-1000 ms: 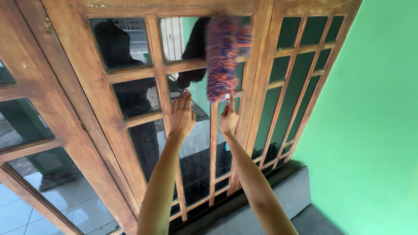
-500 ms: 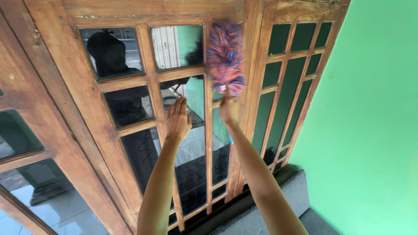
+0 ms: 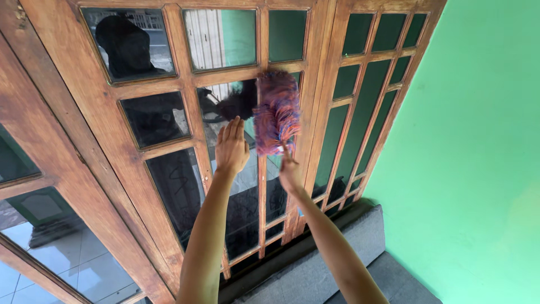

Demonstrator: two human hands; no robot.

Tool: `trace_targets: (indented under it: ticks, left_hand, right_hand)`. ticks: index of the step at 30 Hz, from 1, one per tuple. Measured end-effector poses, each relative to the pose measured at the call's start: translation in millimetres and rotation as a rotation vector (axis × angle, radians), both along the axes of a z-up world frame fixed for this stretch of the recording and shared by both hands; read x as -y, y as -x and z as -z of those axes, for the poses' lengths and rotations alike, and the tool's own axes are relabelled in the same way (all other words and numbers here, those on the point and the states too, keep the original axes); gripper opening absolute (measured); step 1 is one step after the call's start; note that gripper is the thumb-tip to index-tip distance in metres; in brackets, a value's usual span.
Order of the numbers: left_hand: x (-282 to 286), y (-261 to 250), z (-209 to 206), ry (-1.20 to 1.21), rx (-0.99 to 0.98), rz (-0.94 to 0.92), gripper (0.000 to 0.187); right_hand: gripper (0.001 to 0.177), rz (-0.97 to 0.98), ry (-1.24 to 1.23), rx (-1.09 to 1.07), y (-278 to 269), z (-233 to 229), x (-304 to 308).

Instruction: The person cleans a wooden-framed glass door using a duster and then a spray bottle with a cloth. They wipe the glass panes and wooden frames systematically, moving from top to bottom and side to side.

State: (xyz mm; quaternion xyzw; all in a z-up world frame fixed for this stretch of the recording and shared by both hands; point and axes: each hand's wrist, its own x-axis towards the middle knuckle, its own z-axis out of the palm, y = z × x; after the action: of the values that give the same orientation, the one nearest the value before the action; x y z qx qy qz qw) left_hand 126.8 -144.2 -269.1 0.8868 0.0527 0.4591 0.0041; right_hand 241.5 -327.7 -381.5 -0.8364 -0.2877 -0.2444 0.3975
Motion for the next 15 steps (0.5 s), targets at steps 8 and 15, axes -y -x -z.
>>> trace_targets:
  ticks: [8, 15]
  left_hand:
    - [2, 15, 13, 0.003, -0.034, -0.011, 0.061]
    - [3, 17, 23, -0.021, -0.083, -0.029, 0.065]
  right_hand:
    - [0.057, 0.236, 0.121, -0.175, -13, -9, 44]
    - [0.07, 0.145, 0.481, -0.139, -17, -10, 99]
